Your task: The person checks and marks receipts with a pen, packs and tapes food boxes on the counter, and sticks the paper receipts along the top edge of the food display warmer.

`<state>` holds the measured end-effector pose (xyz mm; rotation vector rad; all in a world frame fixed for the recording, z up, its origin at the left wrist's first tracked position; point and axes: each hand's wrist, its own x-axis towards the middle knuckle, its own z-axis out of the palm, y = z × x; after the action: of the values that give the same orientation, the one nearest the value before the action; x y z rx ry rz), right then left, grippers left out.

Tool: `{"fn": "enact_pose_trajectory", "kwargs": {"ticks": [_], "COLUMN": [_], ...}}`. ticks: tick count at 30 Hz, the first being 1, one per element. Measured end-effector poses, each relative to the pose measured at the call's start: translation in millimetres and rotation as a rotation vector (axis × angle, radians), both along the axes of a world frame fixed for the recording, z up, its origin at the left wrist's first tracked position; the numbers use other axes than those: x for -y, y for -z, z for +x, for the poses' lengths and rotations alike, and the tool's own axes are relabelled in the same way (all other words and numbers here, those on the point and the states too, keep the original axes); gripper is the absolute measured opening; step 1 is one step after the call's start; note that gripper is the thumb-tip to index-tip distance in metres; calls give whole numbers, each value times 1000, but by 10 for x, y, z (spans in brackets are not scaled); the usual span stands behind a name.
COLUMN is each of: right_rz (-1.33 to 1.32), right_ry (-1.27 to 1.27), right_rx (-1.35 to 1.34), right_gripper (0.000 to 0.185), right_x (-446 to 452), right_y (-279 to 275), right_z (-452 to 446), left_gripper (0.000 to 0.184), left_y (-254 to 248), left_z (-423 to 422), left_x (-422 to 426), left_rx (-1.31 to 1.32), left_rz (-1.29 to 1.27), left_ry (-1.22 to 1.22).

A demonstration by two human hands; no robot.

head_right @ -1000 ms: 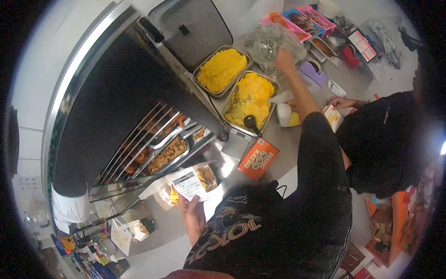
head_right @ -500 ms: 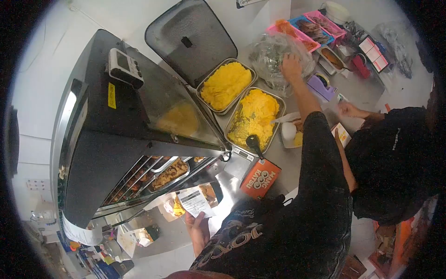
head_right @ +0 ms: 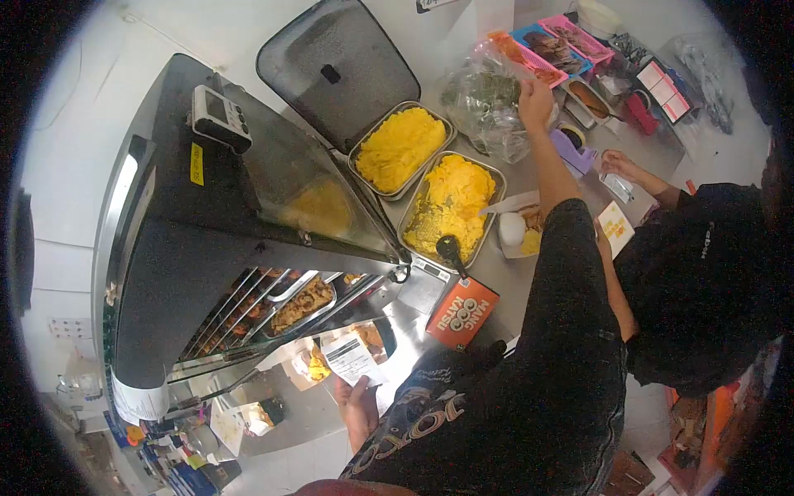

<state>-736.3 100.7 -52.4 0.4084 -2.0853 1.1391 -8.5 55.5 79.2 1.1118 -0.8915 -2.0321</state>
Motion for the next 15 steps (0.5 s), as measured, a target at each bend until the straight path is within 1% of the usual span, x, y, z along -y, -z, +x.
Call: {"fn": "enact_pose_trajectory", "kwargs": {"ticks": [3,6,8,10,11,13,15], "right_rz": [-94,-159,-246,-502,-714,-971,-1065], "right_ry": [53,53,61,-29,-124,-284,-402], "right_rx": [271,441,553,685,758,851,896], "right_gripper": [38,47,44,40,37,32,29], "right_x": [0,0,15,39,61,105,67], "right_y": [-68,-185,-280,-350,-385,-422,-403], "right_z": [-115,-130,-40,77,135,179,184], "left_gripper": [48,47,47,47,47,48,48], "left_y": [-30,-5,15,23,34,71,96], "left_z": [3,87,135,184,216,285,352], "left_x": [9,14,6,-6,-10,-26,-44], "left_rx": [-6,-3,-9,-16,-17,-15,-25], "left_rz": [-8,-8,-10,-15,-15,-12,-11], "left_ry": [18,11,4,-2,-8,-19,-25]}}
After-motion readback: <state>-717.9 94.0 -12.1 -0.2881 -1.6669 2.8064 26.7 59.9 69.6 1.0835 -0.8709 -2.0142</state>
